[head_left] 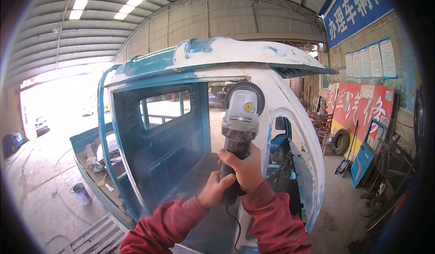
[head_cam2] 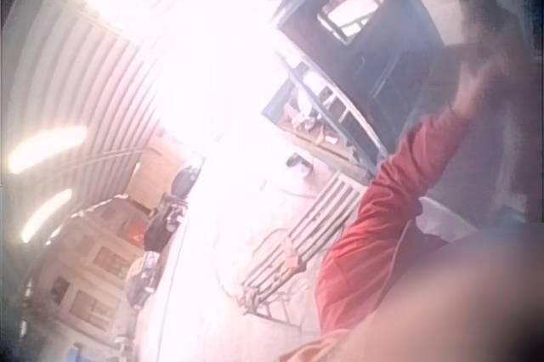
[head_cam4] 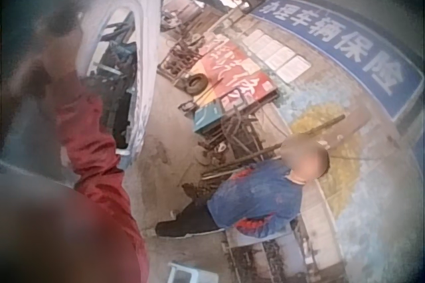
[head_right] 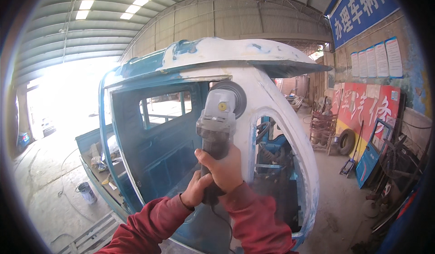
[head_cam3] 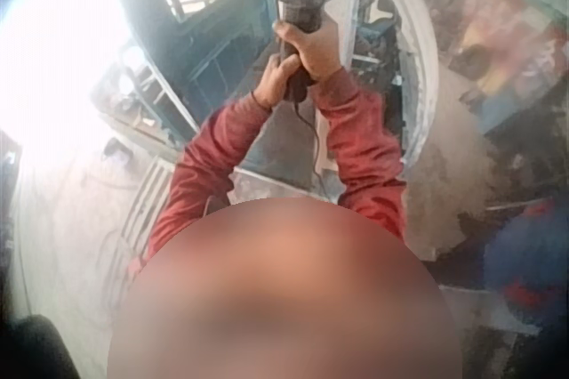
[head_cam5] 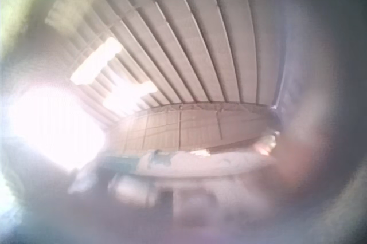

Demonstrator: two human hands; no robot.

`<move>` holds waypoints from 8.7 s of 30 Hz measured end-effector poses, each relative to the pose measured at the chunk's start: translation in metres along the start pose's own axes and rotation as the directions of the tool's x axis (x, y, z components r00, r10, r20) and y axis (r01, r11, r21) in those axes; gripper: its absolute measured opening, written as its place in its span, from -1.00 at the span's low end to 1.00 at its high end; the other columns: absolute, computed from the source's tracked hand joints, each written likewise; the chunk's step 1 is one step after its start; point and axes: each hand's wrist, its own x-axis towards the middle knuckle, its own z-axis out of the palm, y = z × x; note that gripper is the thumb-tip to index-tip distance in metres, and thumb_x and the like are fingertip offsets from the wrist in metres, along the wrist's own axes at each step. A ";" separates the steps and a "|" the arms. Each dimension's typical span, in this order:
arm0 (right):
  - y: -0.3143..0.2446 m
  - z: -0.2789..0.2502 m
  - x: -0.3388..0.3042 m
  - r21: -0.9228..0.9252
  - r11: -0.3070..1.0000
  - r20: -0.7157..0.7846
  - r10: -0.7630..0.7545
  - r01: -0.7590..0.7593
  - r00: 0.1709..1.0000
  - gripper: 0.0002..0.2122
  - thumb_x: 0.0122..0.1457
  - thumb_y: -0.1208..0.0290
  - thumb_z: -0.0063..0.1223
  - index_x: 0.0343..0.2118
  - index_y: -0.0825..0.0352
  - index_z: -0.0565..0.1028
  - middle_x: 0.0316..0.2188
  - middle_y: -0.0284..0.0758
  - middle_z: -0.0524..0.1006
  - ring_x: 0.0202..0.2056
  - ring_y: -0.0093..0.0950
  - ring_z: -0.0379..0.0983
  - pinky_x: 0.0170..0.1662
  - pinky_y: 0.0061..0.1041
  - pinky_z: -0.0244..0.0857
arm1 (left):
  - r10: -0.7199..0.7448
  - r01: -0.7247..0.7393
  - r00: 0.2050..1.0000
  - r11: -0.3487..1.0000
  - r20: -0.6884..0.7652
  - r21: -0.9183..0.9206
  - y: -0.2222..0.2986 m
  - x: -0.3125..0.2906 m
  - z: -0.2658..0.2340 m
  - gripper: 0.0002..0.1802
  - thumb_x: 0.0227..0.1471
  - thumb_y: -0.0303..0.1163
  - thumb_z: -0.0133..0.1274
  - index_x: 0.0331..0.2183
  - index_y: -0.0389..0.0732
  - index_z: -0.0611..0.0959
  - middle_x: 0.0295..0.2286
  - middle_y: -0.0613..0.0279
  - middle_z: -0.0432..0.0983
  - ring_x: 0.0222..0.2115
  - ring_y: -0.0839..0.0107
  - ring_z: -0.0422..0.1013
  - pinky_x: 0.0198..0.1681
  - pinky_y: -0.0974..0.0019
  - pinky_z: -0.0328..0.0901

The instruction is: The person uses an angle grinder to sand the white primer on the door frame of a teal vehicle. They repeatedly move the grinder along the curved edges and periodically pause to wipe the surface with their hand to check smoothness.

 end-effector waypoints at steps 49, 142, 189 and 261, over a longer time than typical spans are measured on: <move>0.016 -0.038 -0.023 -0.083 0.996 0.012 0.033 -0.031 0.999 -0.71 -0.02 0.43 0.38 -0.27 0.43 0.55 -0.38 -0.33 0.59 -0.38 -0.57 0.51 -0.29 -0.53 0.40 | 0.018 -0.019 1.000 0.999 0.019 0.026 -0.037 -0.003 0.020 -0.39 0.05 -0.01 0.18 -0.16 -0.44 0.58 -0.25 0.21 0.56 -0.23 0.49 0.45 -0.15 0.37 0.37; -0.008 -0.034 -0.016 -0.024 0.998 -0.021 0.053 -0.054 0.998 -0.76 0.00 0.46 0.33 -0.30 0.44 0.54 -0.47 -0.32 0.59 -0.47 -0.53 0.53 -0.35 -0.53 0.40 | -0.103 0.105 0.994 0.992 -0.027 0.074 -0.011 0.002 0.032 -0.46 0.10 -0.03 0.15 -0.24 -0.42 0.60 -0.38 0.27 0.54 -0.37 0.55 0.44 -0.30 0.41 0.35; -0.022 -0.020 0.005 -0.012 1.000 -0.005 0.022 -0.022 1.000 -0.73 0.01 0.45 0.32 -0.26 0.42 0.52 -0.46 -0.33 0.56 -0.46 -0.56 0.50 -0.34 -0.55 0.37 | 0.020 -0.020 1.000 1.000 0.024 0.000 0.002 0.013 0.023 -0.49 0.14 -0.06 0.09 -0.23 -0.42 0.60 -0.37 0.25 0.55 -0.35 0.52 0.45 -0.28 0.40 0.35; -0.019 -0.022 -0.007 0.047 0.999 -0.041 0.018 -0.016 0.999 -0.74 0.01 0.43 0.32 -0.28 0.42 0.52 -0.48 -0.33 0.56 -0.47 -0.56 0.49 -0.36 -0.54 0.37 | -0.004 0.002 0.999 0.999 0.037 0.053 0.011 0.004 0.024 -0.44 0.12 -0.02 0.11 -0.21 -0.43 0.59 -0.35 0.24 0.55 -0.33 0.52 0.45 -0.26 0.41 0.35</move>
